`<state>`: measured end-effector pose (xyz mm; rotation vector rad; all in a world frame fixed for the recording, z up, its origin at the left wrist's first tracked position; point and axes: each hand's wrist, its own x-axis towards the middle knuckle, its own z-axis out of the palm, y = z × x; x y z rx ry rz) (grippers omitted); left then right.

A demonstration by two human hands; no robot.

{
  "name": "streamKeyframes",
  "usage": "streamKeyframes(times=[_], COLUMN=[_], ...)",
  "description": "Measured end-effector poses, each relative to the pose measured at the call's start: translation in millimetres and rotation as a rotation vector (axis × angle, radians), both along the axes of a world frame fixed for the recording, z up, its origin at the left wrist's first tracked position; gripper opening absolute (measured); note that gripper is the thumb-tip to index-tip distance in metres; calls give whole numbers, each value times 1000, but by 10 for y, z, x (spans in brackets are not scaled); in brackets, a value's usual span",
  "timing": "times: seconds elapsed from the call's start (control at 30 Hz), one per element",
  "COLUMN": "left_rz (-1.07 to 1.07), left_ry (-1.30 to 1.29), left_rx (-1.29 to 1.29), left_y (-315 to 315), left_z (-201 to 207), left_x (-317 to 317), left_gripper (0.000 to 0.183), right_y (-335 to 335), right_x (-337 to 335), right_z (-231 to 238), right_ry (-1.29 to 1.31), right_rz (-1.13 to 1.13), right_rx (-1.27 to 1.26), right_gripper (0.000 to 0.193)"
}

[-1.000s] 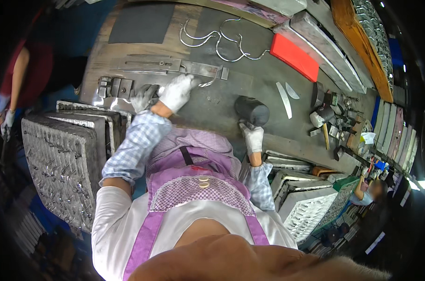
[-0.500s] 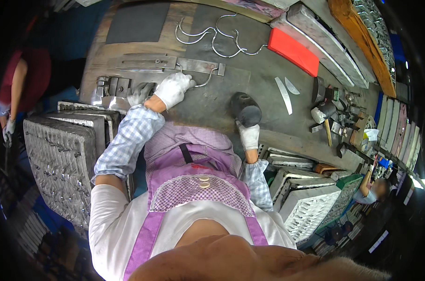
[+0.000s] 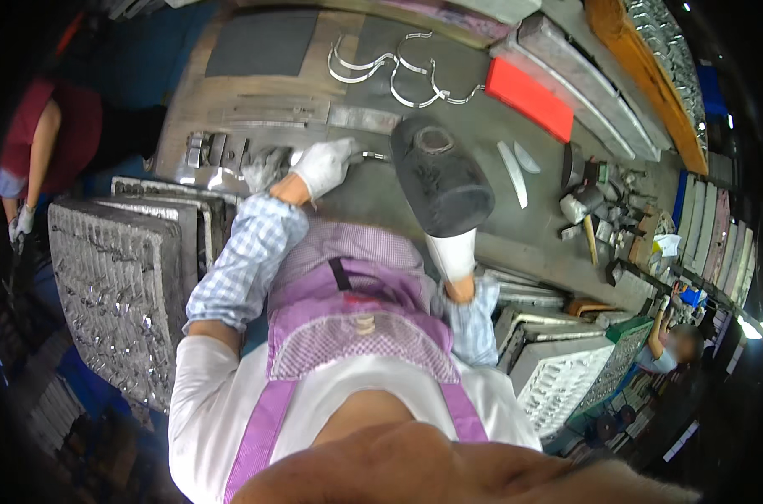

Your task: Shaping and straightening metal components using a hammer on a workbench.

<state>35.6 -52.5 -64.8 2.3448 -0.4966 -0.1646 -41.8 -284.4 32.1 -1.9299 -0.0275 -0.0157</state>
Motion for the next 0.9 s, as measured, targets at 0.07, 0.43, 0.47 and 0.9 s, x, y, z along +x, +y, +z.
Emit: streamKeyframes(times=[0.07,0.43,0.47,0.9], left_rz=[5,-115,-244,-192], left_ry=[11,-200,-175,-109], left_rx=[10,171,341,399], left_y=[-10,94,119,175], left_z=[-19,-102,-133,251], left_x=[-54,159,183,147], left_gripper=[19,31,29,20], right_y=[194,-638,-678,-750], right_x=[70,-257,-252,-376], right_z=[-119,-1099,-1130,-1539], right_ry=[201,383,491,313], right_rz=[14,-272,-305,-245], right_rx=[-81,-132,-33,-229], right_gripper=[26,20,19,36])
